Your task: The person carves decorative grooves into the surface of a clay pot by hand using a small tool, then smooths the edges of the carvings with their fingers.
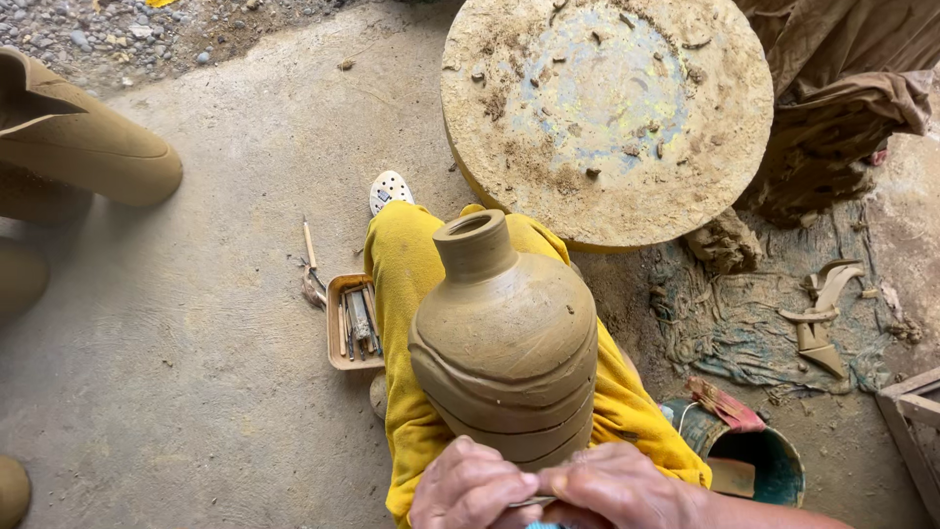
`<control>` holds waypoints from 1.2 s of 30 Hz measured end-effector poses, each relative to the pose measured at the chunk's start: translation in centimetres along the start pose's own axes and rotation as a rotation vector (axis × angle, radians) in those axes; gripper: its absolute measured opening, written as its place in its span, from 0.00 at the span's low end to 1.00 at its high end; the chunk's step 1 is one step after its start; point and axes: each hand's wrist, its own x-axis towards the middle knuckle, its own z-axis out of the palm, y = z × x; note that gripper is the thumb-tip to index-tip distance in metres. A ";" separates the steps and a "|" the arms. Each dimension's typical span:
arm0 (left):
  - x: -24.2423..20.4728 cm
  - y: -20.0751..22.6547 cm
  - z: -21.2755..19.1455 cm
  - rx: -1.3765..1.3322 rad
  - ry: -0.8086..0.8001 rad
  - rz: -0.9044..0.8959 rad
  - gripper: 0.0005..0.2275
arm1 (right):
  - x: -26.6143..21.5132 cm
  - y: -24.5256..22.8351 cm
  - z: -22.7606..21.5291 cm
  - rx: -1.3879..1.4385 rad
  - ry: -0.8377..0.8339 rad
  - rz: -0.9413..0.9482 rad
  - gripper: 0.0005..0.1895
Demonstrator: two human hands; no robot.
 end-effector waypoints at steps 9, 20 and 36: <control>-3.7 -1.4 -6.1 -0.589 0.749 -0.567 0.06 | 3.5 -1.9 -1.4 -0.438 -0.240 0.389 0.41; -2.5 -2.6 -5.1 -0.730 0.713 -0.785 0.08 | -0.4 0.3 -3.5 -0.444 -0.208 0.416 0.32; 1.5 1.7 2.0 -0.234 -0.003 -0.117 0.08 | -3.1 1.5 -0.1 0.093 0.213 -0.078 0.24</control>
